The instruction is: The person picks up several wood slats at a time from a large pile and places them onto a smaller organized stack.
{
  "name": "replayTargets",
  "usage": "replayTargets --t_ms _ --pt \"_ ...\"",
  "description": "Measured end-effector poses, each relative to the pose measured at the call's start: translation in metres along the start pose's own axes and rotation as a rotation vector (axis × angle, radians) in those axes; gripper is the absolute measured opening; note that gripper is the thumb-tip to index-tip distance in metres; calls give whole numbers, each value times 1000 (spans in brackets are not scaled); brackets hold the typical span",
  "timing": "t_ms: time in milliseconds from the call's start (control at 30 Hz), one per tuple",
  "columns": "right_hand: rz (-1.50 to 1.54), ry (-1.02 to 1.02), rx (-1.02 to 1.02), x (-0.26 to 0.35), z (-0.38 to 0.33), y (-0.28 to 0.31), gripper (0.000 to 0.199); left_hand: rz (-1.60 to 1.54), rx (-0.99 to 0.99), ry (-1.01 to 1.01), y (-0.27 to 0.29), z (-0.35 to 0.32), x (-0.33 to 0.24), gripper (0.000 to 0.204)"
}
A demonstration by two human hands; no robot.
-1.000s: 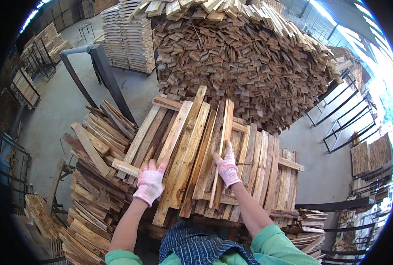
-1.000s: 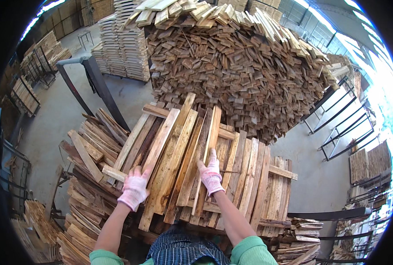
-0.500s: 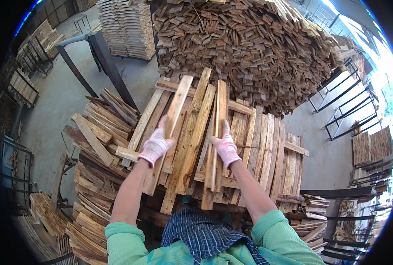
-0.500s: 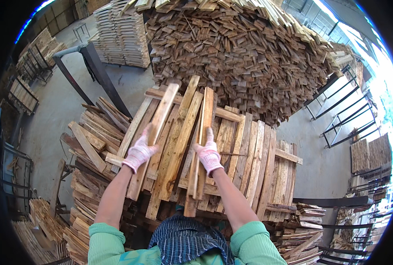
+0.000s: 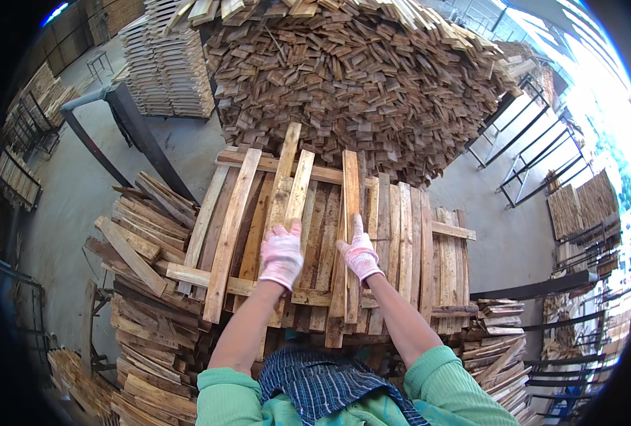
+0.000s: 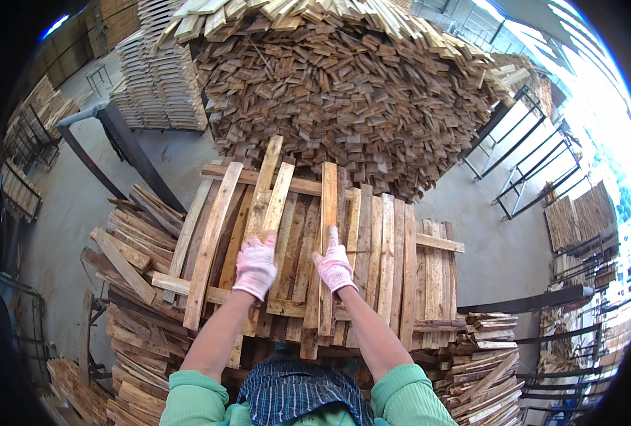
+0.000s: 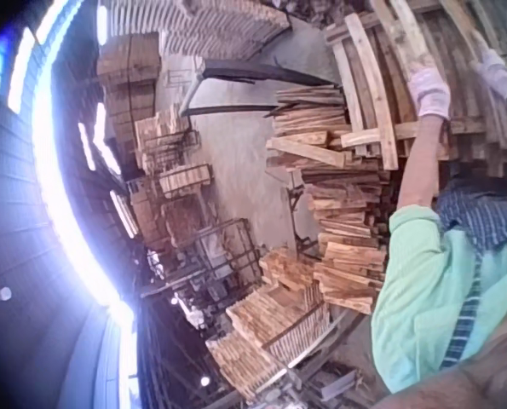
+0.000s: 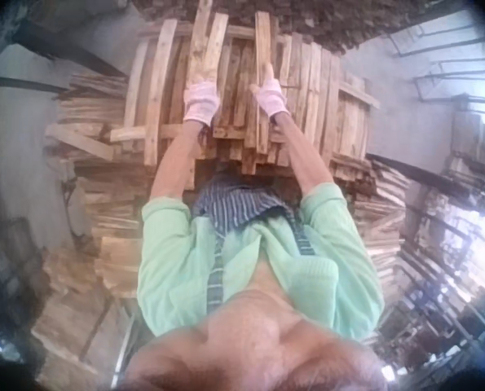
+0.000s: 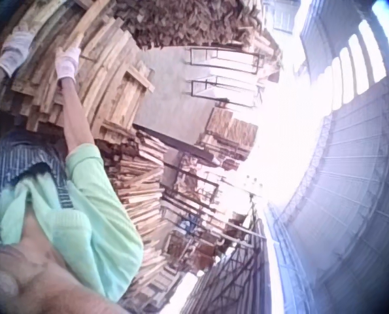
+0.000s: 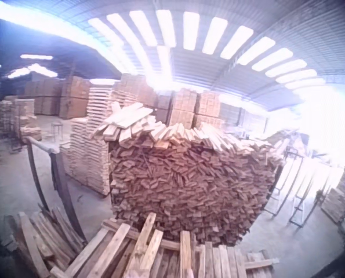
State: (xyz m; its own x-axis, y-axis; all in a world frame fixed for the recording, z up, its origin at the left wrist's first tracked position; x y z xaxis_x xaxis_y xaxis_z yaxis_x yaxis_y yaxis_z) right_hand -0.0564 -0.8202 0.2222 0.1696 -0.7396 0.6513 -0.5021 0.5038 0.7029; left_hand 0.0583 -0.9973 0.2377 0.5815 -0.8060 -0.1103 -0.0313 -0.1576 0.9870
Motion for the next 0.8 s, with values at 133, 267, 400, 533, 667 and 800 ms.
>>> replayTargets --t_ms 133,267,400,533,667,800 --pt "269 25 -22 23 -36 36 97 -417 228 200 14 -4 44 73" --pt "219 119 -136 5 -64 47 92 -432 90 129 40 -70 66 72" --pt "-173 52 -72 -19 -45 -25 94 -201 176 131 -4 -128 70 88" --pt "-119 121 -58 -7 -41 -28 88 -352 297 236 -25 -146 83 104" --pt "-176 172 -102 -19 -41 -7 81 -496 381 377 -26 -168 89 108" --pt "150 260 -155 70 -42 10 84 -1175 158 211 -54 -197 112 95"
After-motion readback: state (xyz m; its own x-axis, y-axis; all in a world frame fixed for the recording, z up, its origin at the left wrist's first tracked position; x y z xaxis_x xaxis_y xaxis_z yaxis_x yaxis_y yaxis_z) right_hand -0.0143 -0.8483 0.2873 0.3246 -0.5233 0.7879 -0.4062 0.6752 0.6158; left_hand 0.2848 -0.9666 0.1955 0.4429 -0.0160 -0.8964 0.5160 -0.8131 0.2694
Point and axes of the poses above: each hand's wrist, its own z-axis towards the middle knuckle, its own y-axis out of the back of the hand, x = y × z, the point moved 6 cm from there along z, towards the middle knuckle, and after that the axes turned 8 degrees about y, right-handed, at the moved point
